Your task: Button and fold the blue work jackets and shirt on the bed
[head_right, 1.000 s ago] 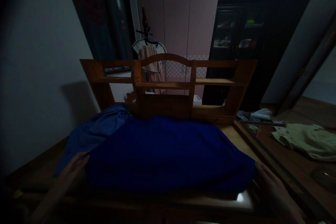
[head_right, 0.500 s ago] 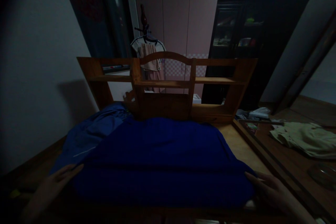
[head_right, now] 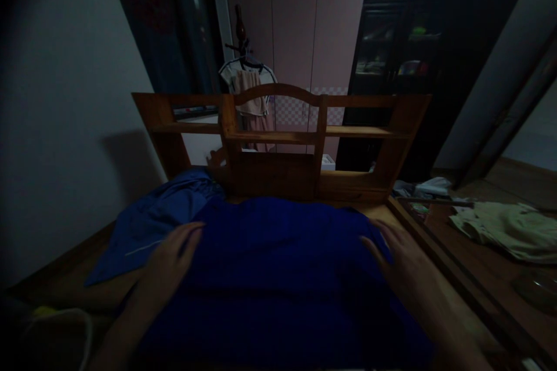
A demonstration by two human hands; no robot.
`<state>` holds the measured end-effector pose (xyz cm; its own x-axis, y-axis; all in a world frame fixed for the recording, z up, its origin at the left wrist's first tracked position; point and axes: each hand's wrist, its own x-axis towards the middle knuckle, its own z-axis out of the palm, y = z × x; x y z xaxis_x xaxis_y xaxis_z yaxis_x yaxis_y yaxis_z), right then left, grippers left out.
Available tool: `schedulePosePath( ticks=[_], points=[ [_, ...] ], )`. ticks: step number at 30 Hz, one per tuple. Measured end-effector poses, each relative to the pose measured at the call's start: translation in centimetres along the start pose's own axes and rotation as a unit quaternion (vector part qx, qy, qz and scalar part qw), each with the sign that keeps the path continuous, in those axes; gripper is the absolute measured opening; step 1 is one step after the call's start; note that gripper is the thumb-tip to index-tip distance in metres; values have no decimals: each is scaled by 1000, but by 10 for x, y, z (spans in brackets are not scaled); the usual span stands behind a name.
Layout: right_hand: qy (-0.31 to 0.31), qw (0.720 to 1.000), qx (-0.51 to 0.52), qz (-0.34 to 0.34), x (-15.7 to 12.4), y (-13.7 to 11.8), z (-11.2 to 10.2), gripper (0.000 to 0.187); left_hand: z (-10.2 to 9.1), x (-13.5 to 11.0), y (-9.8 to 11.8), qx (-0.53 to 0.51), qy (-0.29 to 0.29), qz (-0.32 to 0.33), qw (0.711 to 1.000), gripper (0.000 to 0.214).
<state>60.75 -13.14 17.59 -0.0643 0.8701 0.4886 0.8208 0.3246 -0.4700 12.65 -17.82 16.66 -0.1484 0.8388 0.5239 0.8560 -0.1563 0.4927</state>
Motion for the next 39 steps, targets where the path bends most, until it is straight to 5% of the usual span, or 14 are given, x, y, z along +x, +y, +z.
schedulePosePath(
  ticks=[2,4,6,8,13,20,25,32,36,39],
  points=[
    [-77,989,-49,-118,29,-41,34,52,44,37,40,-5,-145,100,984,45],
    [-161,967,-81,-182,55,-53,71,52,84,72,52,14,-281,161,946,56],
    [-220,953,-119,-171,77,-35,100,54,112,104,40,61,-315,153,935,70],
    [-225,954,-156,-120,96,-2,115,58,121,131,13,103,-276,122,948,74],
    [-209,957,-189,-73,128,70,99,56,94,173,-54,116,-296,108,942,56],
    [-174,963,-177,-106,152,94,67,33,61,192,-103,35,-298,150,942,39],
    [-114,975,-102,-160,157,95,63,32,54,201,-114,1,-286,147,947,41],
    [-118,985,-53,-118,156,98,61,34,44,203,-113,26,-289,150,945,51],
    [-117,981,-118,-105,158,97,59,35,38,207,-114,45,-313,140,938,40],
    [-86,971,-195,-109,162,88,55,35,31,216,-115,49,-278,143,948,33]
  ],
)
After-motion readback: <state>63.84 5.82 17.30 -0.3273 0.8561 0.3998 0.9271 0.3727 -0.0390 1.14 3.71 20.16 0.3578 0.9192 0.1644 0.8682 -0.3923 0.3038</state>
